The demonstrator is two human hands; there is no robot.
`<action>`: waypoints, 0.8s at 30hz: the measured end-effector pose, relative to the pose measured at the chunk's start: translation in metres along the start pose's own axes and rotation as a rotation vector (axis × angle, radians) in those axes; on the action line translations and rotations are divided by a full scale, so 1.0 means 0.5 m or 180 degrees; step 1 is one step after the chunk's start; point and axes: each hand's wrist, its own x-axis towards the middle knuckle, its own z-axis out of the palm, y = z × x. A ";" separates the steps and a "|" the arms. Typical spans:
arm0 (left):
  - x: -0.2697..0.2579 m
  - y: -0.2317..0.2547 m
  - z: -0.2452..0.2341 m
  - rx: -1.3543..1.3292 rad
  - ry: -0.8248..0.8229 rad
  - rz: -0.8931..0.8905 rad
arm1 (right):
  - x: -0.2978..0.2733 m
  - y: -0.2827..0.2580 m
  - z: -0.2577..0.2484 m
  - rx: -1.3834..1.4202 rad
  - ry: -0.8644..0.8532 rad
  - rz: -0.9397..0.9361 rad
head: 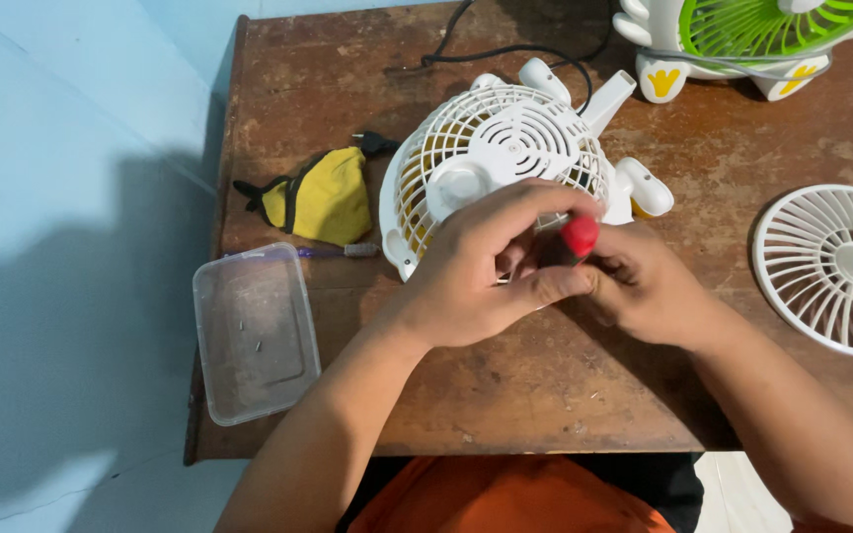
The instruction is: The person disassembles a small electric fan on a wooden table. They use a screwdriver to remove screws from the fan's front grille, then separate the grille from the fan body, exposing the blades and internal components.
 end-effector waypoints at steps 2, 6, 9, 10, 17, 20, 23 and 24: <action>-0.002 0.000 0.000 -0.0248 -0.0009 -0.0089 | 0.003 -0.001 -0.005 -0.0333 0.0018 -0.0899; -0.001 -0.003 -0.005 -0.0748 -0.0065 -0.0222 | 0.005 -0.010 -0.004 0.0569 -0.0007 -0.0038; -0.007 0.000 -0.006 -0.0230 0.0100 -0.0309 | 0.002 -0.017 -0.002 0.0517 0.0228 0.0084; -0.005 0.002 -0.006 -0.0297 0.0125 -0.0299 | -0.001 -0.019 0.002 0.0282 0.0341 0.0120; 0.006 0.019 -0.011 -0.0398 0.0022 0.0082 | 0.001 0.001 -0.004 -0.0496 0.0209 -0.0770; 0.006 0.020 -0.017 -0.0686 -0.0101 -0.0026 | -0.003 0.000 -0.002 0.0002 0.0133 0.0355; 0.007 0.019 -0.015 -0.0702 -0.0047 -0.0284 | 0.001 -0.014 -0.001 0.0616 0.0049 0.0021; 0.006 0.020 -0.012 -0.0673 0.0002 -0.0385 | 0.000 -0.018 0.005 0.0667 0.0092 0.0017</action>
